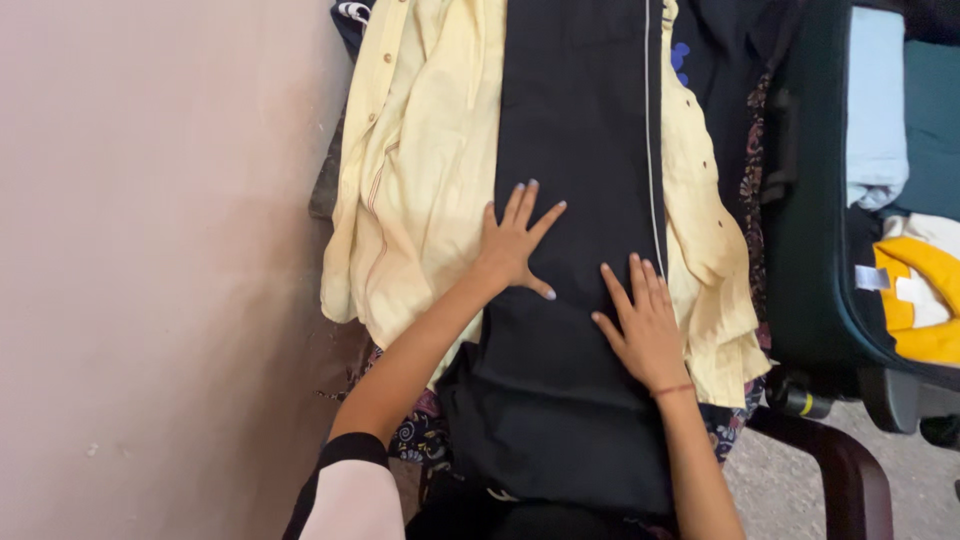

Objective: The person unbuttons a yellow short-sleeved shirt, lays it flat, and then places a pair of black trousers on top of it to prepare for folding.

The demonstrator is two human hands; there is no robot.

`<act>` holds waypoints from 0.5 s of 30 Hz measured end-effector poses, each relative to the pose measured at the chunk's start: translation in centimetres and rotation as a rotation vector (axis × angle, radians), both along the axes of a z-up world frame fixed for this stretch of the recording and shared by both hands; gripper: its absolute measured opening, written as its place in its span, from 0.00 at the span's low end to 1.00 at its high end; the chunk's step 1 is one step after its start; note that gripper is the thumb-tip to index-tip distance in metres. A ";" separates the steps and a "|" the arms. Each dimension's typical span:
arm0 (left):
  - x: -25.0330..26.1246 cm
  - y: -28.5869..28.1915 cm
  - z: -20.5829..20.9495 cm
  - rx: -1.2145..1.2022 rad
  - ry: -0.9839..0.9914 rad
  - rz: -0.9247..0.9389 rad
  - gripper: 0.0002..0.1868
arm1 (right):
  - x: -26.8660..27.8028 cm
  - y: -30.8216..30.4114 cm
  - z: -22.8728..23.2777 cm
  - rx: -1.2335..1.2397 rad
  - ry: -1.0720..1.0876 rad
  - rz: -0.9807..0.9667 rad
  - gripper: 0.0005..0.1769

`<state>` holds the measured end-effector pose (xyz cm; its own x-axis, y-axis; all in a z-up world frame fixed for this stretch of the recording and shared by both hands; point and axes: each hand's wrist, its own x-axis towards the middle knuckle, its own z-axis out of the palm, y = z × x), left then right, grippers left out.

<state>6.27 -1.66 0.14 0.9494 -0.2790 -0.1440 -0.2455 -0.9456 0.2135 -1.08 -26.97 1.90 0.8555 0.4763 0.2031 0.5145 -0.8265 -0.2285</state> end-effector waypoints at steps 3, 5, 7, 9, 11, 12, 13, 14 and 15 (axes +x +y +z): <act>-0.5 0.3 0.0 -0.045 -0.077 0.167 0.77 | -3.6 -1.6 1.3 -0.033 -0.052 -0.093 0.38; -0.8 0.8 -0.2 -0.114 -0.135 0.258 0.73 | -5.8 -2.8 2.0 0.067 -0.012 -0.183 0.37; -0.8 1.4 -0.7 -0.110 -0.185 0.327 0.62 | -8.2 -4.3 2.0 0.275 0.107 -0.290 0.34; -0.4 1.8 -1.1 -0.032 -0.224 0.375 0.48 | -10.8 -5.2 1.1 0.384 0.088 -0.381 0.34; 0.4 2.7 -1.2 -0.002 -0.144 0.397 0.41 | -12.5 -5.7 -0.2 0.473 0.121 -0.473 0.32; 0.6 3.1 -1.1 0.013 -0.102 0.407 0.39 | -13.2 -6.0 -0.8 0.509 0.162 -0.520 0.30; 0.7 3.5 -0.8 0.041 -0.069 0.381 0.40 | -13.5 -6.2 -1.2 0.546 0.203 -0.566 0.29; 0.7 3.9 -0.3 0.069 -0.037 0.355 0.40 | -13.4 -6.5 -1.5 0.505 0.197 -0.539 0.31; 0.6 3.9 0.2 0.096 -0.005 0.328 0.41 | -13.0 -6.8 -1.6 0.465 0.191 -0.511 0.33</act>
